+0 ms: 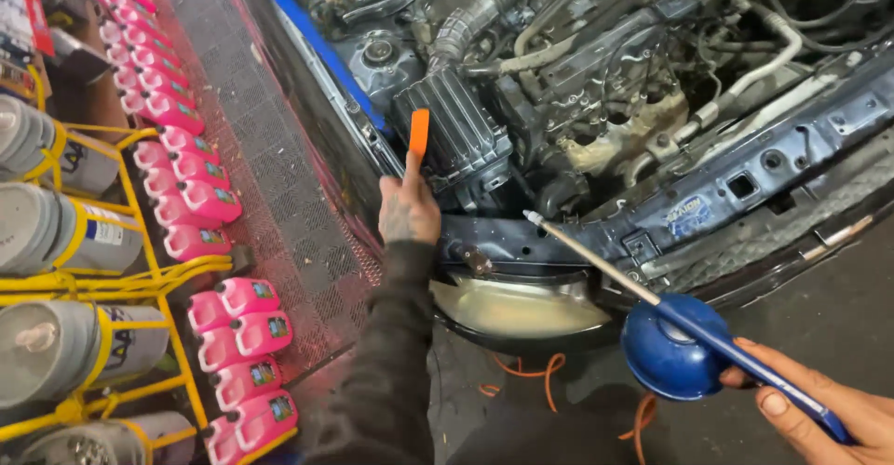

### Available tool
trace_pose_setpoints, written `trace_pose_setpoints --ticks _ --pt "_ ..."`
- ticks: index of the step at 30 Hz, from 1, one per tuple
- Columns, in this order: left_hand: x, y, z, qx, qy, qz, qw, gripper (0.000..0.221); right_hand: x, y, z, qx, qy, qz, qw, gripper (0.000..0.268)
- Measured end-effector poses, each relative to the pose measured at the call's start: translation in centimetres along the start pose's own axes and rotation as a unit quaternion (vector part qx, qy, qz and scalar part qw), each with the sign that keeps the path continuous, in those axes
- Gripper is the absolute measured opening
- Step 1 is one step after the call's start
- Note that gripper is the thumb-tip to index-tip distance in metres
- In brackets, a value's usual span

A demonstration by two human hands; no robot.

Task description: Spray cleaning and scrubbing a car's engine bay to remove dirt and residue.

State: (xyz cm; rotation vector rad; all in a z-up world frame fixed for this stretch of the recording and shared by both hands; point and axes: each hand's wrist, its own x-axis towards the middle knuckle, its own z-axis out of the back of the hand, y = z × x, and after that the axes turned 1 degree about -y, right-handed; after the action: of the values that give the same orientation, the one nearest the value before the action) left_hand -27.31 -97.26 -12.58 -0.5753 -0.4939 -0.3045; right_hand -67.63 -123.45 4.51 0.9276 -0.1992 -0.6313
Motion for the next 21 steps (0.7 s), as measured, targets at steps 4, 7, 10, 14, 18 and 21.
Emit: trace_pose_setpoints --ticks 4,7,10,14,18,21 --pt "3.5 -0.7 -4.2 0.104 0.222 0.139 0.96 0.063 3.8 -3.3 1.5 0.057 0.053 0.012 0.997 0.053" --pt "-3.0 -2.4 -4.5 0.283 0.118 -0.078 0.949 0.055 11.0 -14.3 2.8 0.093 0.117 0.04 0.988 0.055" --pt "-3.4 -7.8 -1.6 0.177 0.183 0.11 0.961 0.068 16.4 -29.3 3.9 0.259 0.427 0.009 0.867 0.089" --pt "6.0 -4.0 -6.9 0.199 0.159 0.167 0.952 0.063 18.8 -18.1 4.4 0.198 0.222 0.112 0.948 0.067" --pt "-0.6 -8.5 -5.0 0.2 0.17 0.181 0.948 0.064 21.7 -6.7 7.5 0.007 0.19 0.135 0.973 0.054" --pt "-9.4 -12.6 -4.2 0.23 0.14 0.174 0.947 0.076 23.7 -9.1 8.1 0.096 0.214 0.082 0.969 0.053"
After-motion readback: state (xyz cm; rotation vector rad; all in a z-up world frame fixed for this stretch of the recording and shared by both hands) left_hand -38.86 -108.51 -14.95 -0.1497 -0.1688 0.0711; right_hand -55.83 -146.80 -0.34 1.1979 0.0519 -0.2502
